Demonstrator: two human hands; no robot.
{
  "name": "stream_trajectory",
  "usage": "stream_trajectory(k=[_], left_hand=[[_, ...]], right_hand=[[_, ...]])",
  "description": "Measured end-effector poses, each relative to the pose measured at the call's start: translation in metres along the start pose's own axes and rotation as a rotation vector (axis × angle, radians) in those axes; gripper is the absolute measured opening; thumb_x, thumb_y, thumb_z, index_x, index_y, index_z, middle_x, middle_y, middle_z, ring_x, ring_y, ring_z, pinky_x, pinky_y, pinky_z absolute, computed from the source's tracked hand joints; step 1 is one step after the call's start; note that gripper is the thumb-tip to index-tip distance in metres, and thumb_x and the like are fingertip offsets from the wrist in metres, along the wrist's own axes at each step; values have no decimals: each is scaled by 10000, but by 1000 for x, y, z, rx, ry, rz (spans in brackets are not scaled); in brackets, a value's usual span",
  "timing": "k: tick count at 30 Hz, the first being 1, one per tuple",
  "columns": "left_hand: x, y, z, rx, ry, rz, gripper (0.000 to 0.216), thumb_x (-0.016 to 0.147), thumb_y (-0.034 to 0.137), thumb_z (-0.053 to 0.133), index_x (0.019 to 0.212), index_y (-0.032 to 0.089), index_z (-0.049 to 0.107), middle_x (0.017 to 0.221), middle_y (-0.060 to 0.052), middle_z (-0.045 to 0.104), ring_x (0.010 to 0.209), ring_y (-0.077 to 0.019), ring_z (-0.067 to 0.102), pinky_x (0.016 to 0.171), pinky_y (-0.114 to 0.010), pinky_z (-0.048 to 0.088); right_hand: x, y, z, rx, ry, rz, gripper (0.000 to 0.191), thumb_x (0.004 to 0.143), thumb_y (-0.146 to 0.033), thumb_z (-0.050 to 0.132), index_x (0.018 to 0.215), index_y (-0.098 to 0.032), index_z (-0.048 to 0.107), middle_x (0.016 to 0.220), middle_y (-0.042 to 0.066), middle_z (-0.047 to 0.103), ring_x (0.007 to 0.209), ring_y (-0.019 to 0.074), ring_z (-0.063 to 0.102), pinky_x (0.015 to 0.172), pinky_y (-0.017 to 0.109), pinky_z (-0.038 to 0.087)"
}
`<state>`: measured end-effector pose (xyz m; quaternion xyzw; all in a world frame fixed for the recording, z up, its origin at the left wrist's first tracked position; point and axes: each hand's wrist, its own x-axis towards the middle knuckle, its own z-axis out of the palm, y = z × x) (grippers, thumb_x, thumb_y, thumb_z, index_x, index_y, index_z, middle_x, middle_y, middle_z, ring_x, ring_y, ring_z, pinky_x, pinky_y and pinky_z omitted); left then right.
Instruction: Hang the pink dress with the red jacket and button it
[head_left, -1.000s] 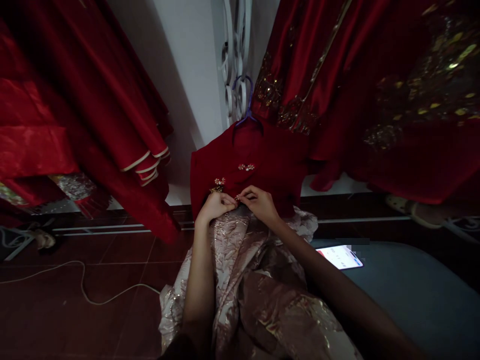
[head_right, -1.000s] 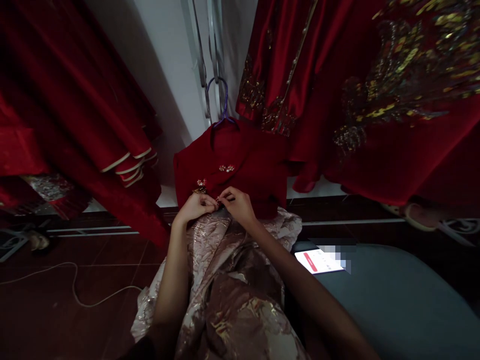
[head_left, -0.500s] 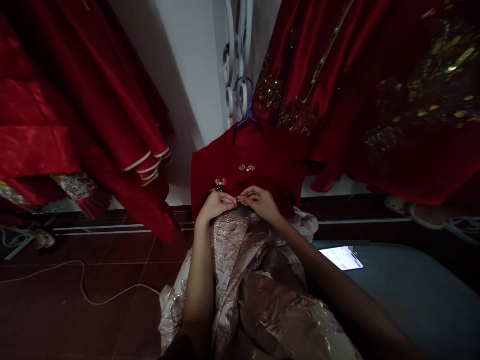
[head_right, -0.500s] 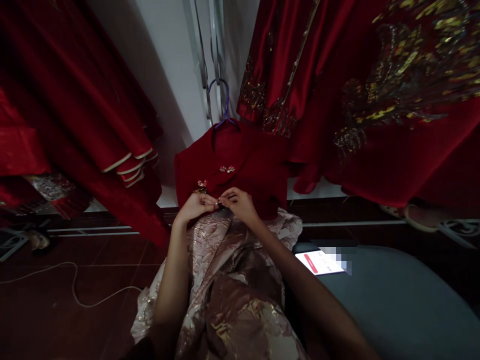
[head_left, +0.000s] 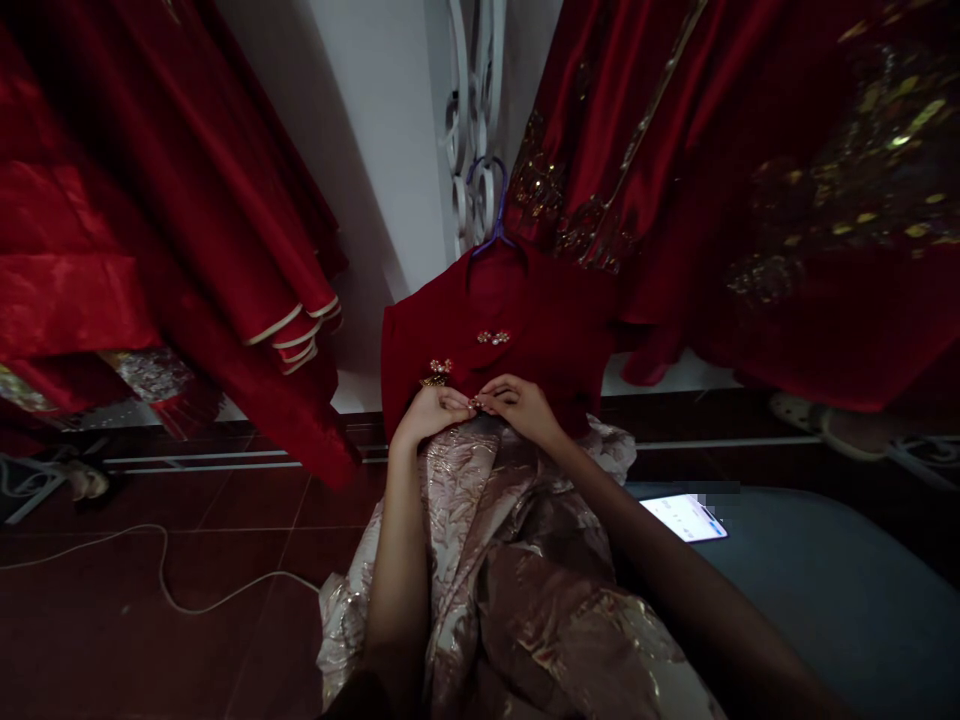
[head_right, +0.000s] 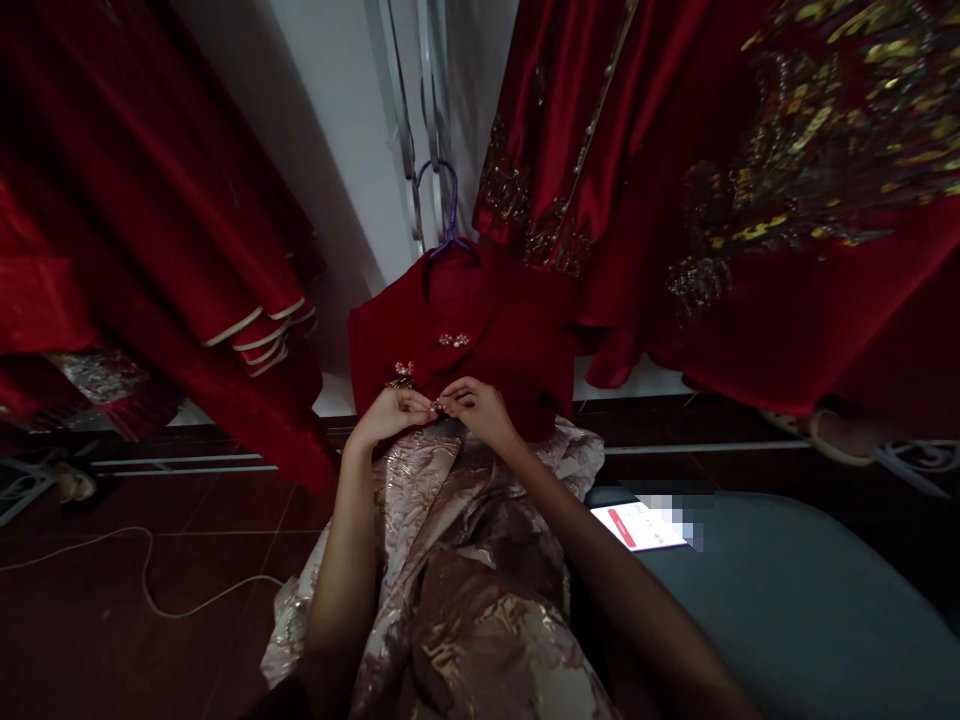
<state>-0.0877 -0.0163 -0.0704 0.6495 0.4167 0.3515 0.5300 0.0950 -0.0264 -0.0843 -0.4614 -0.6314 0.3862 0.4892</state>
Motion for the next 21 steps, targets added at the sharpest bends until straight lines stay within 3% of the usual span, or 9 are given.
stream_trajectory(k=[9,14,21], left_hand=[[3,-3,2,-23,18,36,279,571,199,768,812,87,683,770,-80,714,702,-118,648,739,-249,509],[5,-4,2,14,30,1,239,608,220,740,797,82,694,746,-83,713,663,-117,640,660,-226,506],[7,-9,2,45,94,-25,196,605,166,725,782,84,706,737,-84,715,630,-117,635,605,-216,506]], right_hand=[[-1,-4,-5,-5,-93,6,278,706,-370,670,875,-156,616,786,50,658,653,128,630,577,240,527],[-5,-12,1,-217,-3,-111,140,761,-305,616,820,-180,639,803,32,679,725,131,643,679,255,527],[-6,-9,3,-244,-28,-147,133,748,-271,634,849,-185,623,839,26,679,736,128,650,688,250,534]])
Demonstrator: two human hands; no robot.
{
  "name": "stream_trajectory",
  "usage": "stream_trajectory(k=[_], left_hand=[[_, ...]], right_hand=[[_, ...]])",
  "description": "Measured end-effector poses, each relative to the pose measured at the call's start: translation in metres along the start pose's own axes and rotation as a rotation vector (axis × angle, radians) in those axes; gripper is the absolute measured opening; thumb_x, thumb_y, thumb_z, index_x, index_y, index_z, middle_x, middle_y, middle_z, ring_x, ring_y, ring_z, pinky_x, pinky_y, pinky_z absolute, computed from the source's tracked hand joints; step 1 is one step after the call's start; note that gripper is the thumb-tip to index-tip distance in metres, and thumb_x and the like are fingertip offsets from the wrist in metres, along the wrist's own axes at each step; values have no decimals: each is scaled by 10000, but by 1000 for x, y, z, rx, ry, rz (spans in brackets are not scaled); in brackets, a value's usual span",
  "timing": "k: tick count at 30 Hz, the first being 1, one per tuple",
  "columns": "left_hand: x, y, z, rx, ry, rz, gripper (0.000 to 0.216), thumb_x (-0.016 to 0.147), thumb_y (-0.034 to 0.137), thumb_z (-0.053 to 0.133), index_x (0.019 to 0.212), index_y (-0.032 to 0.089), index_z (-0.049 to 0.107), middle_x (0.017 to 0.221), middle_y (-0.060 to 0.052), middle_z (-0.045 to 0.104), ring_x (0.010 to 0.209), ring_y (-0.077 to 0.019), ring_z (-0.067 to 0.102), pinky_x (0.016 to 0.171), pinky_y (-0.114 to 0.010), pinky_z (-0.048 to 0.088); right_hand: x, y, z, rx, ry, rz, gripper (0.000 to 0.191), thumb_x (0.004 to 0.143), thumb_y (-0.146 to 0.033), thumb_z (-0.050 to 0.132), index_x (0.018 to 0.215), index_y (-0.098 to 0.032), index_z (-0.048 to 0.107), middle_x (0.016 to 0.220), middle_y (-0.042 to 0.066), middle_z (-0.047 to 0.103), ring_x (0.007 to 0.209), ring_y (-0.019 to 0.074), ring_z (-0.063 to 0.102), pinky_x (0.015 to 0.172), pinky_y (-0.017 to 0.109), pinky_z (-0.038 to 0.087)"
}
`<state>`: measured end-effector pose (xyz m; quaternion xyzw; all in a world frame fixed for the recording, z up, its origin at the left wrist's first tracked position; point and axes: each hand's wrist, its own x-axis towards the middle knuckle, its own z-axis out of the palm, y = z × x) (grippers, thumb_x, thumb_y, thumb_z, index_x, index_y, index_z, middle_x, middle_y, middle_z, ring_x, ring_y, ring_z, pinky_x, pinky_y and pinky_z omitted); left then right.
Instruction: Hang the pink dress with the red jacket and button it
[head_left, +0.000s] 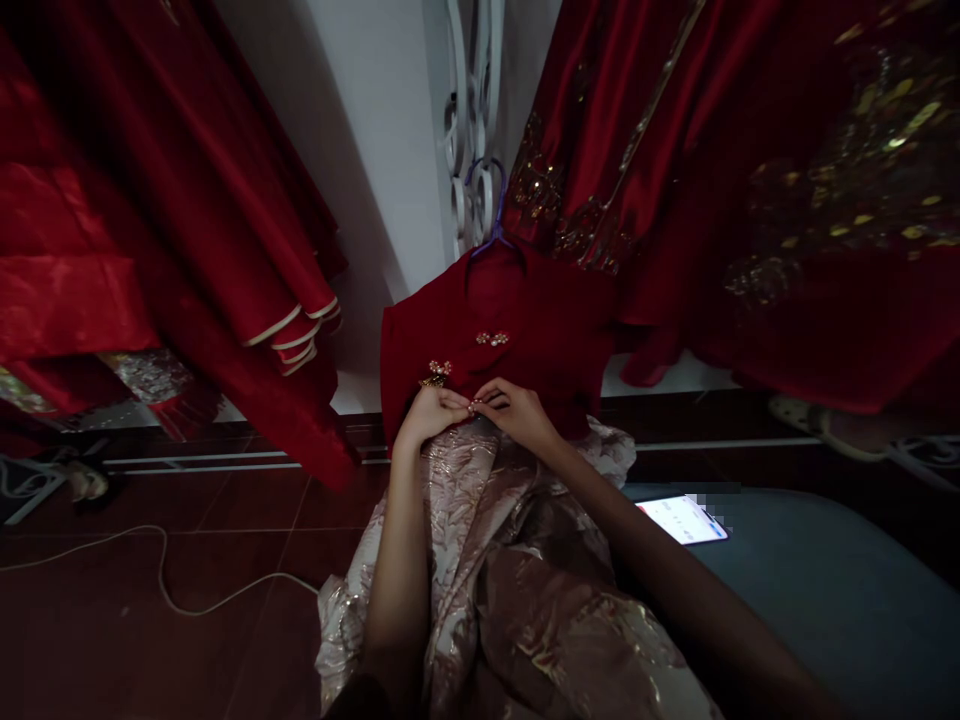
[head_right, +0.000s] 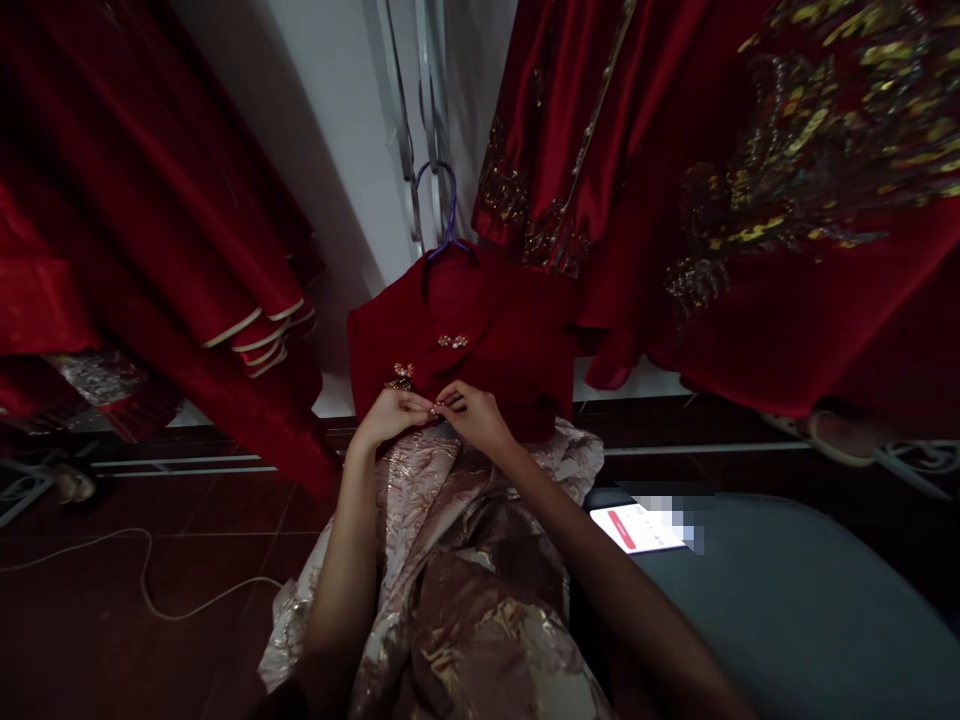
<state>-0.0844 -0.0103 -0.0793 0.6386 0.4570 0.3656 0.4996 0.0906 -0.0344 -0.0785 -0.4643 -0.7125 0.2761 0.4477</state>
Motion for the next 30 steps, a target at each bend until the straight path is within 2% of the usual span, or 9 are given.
stream_trajectory(k=[6,12,16,20,22,25,30], left_hand=[[3,-8,0,-61,-22,-41,199,585,164,734,760,76,703,711,-86,715,649,-148,662,657,-270,543],[0,-5,-1,-63,-19,-36,170,624,124,675,786,79,704,700,-63,707,623,-113,644,619,-232,536],[-3,-1,-6,29,6,-47,166,642,108,641,799,105,695,678,-45,690,585,-101,621,580,-222,518],[-6,1,-16,238,105,24,123,612,130,671,735,136,672,691,-35,680,583,-98,599,563,-207,476],[-7,2,-18,315,98,96,130,612,167,690,739,154,668,735,-29,681,641,-104,607,603,-205,469],[-8,3,-14,406,40,181,190,619,214,704,801,172,668,786,-16,672,679,-107,600,625,-202,450],[-5,3,-2,480,37,234,188,639,272,708,786,170,648,799,-16,665,668,-109,575,622,-209,410]], right_hand=[[-2,1,2,-12,-6,-1,108,760,-245,613,847,-181,611,835,22,670,737,124,646,683,245,535],[-3,-1,6,-82,-7,-35,106,800,-245,544,859,-184,608,900,42,648,743,118,635,617,214,529],[2,-11,-15,-140,-51,-25,123,794,-259,554,874,-188,614,861,35,661,657,113,634,590,214,511],[6,-23,-47,-133,33,51,194,805,-336,542,893,-182,618,801,31,662,499,92,603,434,182,436],[8,-25,-59,-160,75,62,227,796,-369,555,894,-178,628,732,24,654,468,90,584,416,180,410],[9,-24,-67,-231,76,47,218,784,-372,578,872,-183,643,642,7,641,462,89,557,436,188,389],[8,-20,-67,-272,-30,54,166,795,-333,568,869,-200,634,576,-18,636,440,88,547,447,192,380]])
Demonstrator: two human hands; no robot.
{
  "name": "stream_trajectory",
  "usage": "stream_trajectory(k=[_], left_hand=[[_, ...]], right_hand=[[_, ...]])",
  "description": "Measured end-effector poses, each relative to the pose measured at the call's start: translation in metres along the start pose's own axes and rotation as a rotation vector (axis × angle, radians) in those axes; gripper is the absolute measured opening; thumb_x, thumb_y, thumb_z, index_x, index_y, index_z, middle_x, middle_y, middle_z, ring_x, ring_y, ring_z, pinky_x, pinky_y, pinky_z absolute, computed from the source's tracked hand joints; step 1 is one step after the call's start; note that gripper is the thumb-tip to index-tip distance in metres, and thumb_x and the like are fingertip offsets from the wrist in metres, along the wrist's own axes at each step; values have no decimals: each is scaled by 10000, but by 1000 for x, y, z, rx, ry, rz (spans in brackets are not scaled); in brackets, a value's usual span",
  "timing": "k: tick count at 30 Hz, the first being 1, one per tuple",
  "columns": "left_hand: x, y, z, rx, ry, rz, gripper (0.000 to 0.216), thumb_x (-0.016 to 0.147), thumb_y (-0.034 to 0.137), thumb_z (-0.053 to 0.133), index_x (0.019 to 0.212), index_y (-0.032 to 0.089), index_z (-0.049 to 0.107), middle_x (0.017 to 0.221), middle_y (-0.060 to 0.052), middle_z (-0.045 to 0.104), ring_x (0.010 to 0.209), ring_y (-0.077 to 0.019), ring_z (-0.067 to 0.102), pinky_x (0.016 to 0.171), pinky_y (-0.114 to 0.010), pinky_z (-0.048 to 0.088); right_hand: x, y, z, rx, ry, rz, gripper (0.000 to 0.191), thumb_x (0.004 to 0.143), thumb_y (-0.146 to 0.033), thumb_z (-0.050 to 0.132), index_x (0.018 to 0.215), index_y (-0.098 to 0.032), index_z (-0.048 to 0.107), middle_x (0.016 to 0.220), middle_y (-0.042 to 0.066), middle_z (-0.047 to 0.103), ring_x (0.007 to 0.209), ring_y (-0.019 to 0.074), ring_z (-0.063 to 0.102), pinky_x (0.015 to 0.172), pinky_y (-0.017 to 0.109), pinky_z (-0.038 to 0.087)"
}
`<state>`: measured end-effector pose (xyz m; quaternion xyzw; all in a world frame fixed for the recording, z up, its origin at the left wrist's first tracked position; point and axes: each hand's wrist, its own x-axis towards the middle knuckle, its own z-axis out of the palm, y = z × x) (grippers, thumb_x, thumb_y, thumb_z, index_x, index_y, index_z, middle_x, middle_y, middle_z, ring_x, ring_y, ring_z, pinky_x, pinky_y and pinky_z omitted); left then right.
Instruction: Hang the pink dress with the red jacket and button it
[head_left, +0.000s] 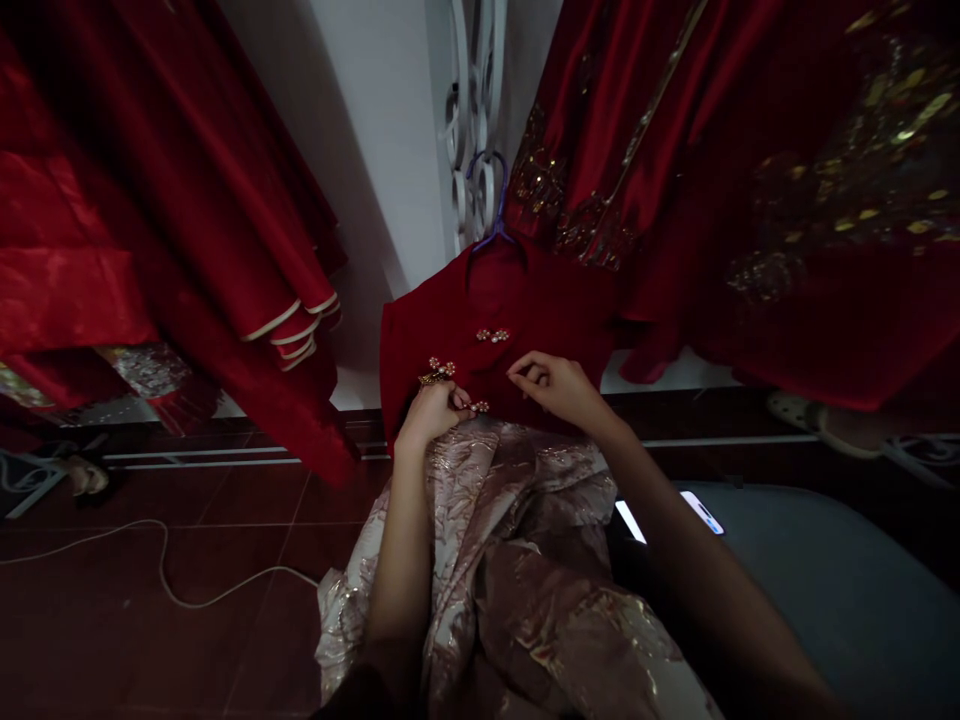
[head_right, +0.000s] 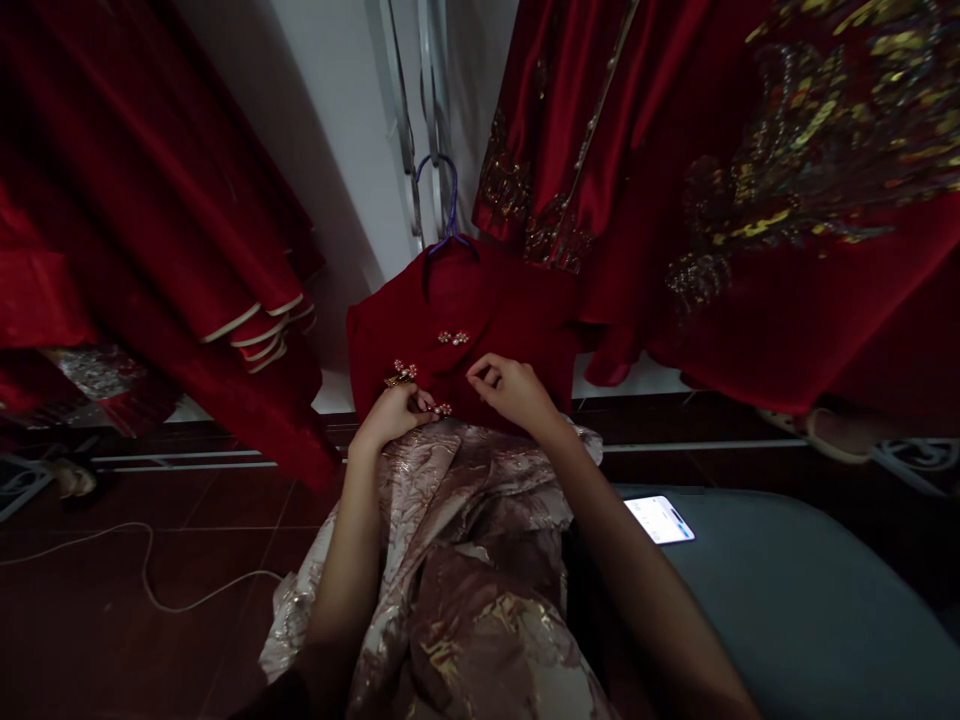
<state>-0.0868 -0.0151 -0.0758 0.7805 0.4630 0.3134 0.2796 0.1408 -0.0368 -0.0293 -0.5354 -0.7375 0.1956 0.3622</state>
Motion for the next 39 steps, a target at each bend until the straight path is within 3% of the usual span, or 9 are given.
stream_trajectory(k=[4,7,13,25,32,39], left_hand=[[3,0,6,19,25,1,219,611,323,742,720,173,627,753,-10,662,667,-122,576,630,-220,394],[4,-1,8,43,42,-13,234,601,348,751,698,176,626,730,-8,658,662,-125,578,631,-222,390],[5,-4,9,21,54,39,232,621,347,739,732,167,644,755,-21,662,694,-125,585,663,-221,411],[7,-3,12,-130,38,17,126,637,226,697,664,130,620,677,-25,658,607,-107,589,602,-212,448],[8,-7,15,-153,78,18,131,629,180,691,724,121,622,705,-25,672,627,-101,612,622,-203,464],[7,-6,12,-110,0,-16,161,641,223,702,764,125,672,695,-24,678,623,-105,606,603,-203,445]], right_hand=[[-2,7,7,21,-169,48,178,798,-337,554,878,-211,650,612,-20,664,373,82,531,415,200,388],[-2,14,18,40,-265,30,174,784,-319,568,874,-211,672,678,-2,689,450,104,590,446,207,421],[0,23,41,36,-241,-48,161,730,-264,631,874,-222,690,775,21,706,709,159,655,619,247,486],[-3,17,53,53,-172,-1,157,732,-311,637,819,-180,632,720,23,669,660,138,618,592,234,464],[-3,17,51,37,-179,13,179,734,-331,637,826,-177,638,718,17,666,654,126,609,577,213,447],[-2,20,51,36,-198,18,175,746,-319,628,847,-177,646,739,21,674,675,126,614,590,210,451]])
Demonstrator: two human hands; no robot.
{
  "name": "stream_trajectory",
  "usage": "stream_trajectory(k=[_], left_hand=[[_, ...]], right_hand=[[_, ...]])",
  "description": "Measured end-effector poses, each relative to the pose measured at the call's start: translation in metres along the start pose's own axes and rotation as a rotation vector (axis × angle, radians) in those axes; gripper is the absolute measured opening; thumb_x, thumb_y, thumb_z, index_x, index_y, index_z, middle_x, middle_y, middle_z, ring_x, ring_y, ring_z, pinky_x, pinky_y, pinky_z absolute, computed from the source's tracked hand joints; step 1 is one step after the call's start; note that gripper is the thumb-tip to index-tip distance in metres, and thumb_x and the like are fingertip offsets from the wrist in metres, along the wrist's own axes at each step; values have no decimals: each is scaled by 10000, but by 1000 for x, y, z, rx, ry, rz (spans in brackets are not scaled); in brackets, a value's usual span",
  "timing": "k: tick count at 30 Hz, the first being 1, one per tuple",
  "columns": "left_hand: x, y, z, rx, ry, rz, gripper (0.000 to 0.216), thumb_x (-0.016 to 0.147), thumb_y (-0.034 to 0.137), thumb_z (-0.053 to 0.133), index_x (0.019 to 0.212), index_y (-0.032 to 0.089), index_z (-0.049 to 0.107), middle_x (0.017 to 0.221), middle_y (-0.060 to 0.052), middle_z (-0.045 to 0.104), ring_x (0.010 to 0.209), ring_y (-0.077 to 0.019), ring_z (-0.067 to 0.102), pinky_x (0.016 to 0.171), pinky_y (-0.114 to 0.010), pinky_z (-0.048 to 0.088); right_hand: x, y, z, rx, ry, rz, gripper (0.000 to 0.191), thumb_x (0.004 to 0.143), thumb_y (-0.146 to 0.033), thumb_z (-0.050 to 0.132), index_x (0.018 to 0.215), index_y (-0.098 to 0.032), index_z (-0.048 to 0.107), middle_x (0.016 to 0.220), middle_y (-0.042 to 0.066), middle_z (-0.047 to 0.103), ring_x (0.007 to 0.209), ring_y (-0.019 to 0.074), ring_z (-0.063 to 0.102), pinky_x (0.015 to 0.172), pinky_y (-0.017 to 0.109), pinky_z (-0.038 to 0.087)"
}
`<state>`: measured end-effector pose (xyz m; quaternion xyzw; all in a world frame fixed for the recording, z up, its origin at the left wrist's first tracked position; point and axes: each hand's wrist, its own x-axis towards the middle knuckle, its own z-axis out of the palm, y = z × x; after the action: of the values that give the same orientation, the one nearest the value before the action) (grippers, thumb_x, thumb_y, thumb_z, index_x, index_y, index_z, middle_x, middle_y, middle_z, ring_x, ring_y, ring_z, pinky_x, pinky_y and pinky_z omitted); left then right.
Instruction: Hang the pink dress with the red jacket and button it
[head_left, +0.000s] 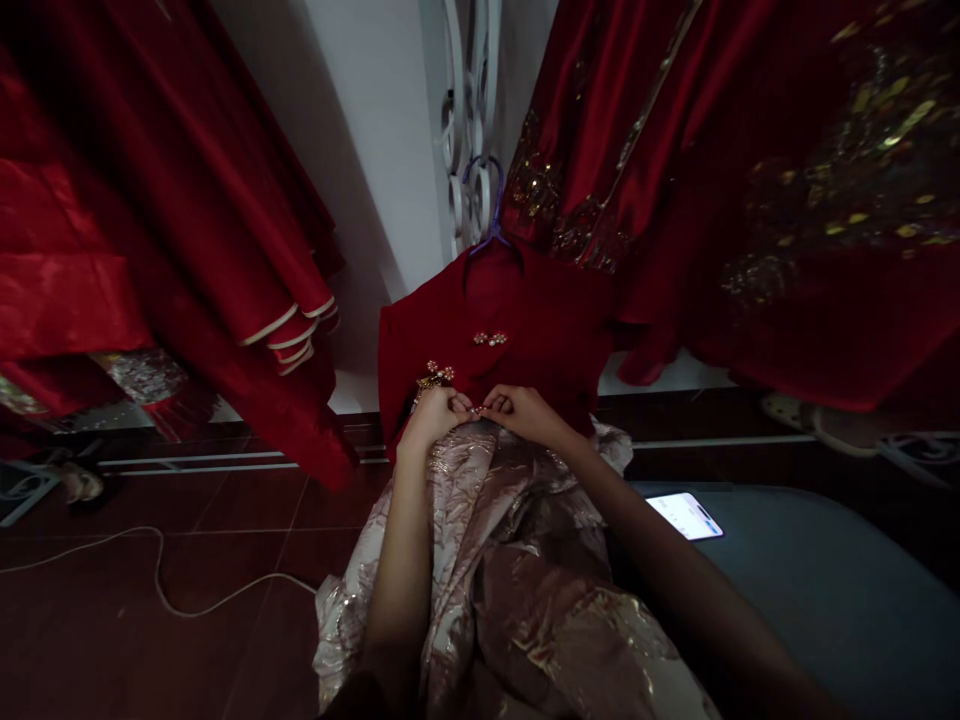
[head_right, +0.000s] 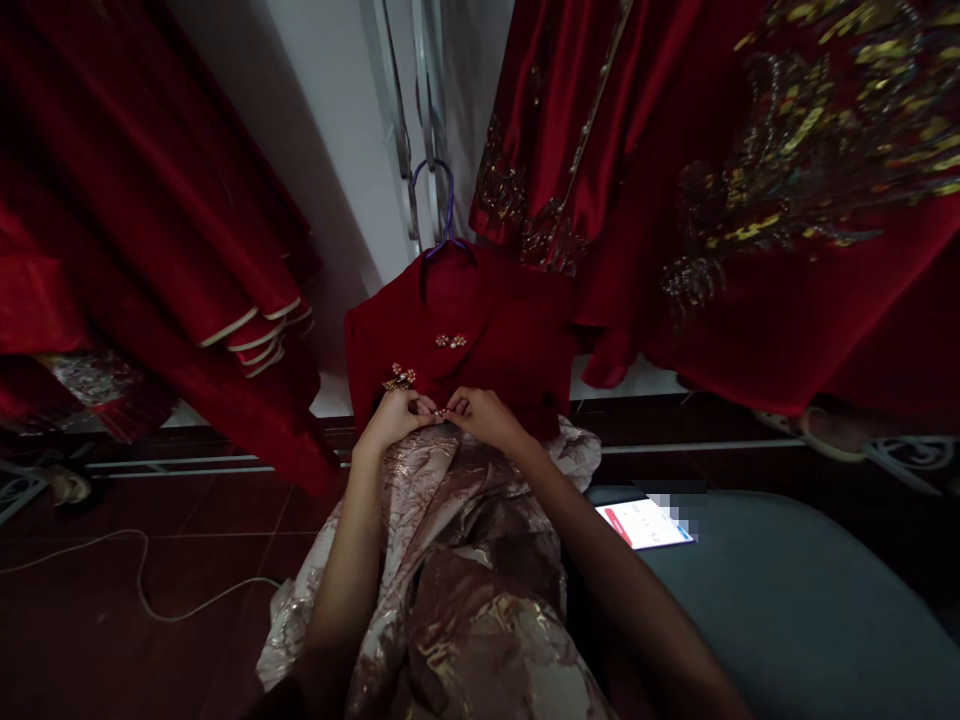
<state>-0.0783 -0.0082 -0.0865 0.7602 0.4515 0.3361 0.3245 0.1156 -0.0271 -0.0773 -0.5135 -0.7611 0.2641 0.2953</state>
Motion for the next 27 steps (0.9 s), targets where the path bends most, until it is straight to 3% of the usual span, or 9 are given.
stream_trajectory(k=[17,20,23,27], left_hand=[[2,-1,4,-64,34,43,168,631,261,729,677,133,629,686,-22,671,620,-108,599,611,-212,447],[2,-1,5,-173,24,-23,270,579,318,773,707,127,633,679,-23,662,618,-108,598,608,-213,463],[1,3,1,-365,22,-180,385,550,388,792,775,119,631,684,-32,657,625,-117,613,607,-225,490],[1,6,-13,-799,143,-331,360,698,433,692,885,130,635,828,-59,674,714,-134,651,705,-295,549]], right_hand=[[-2,-8,-1,30,-1,2,166,758,-296,616,861,-167,634,778,40,685,700,130,622,642,224,469],[-1,-7,-6,60,-17,2,196,756,-325,619,862,-162,639,771,43,683,697,132,618,632,229,469],[-2,-6,-16,83,-76,10,239,752,-369,622,863,-158,643,755,45,676,681,132,611,615,232,466],[-5,-5,-33,132,-237,30,302,725,-424,642,860,-154,647,736,47,672,639,126,601,585,235,458]])
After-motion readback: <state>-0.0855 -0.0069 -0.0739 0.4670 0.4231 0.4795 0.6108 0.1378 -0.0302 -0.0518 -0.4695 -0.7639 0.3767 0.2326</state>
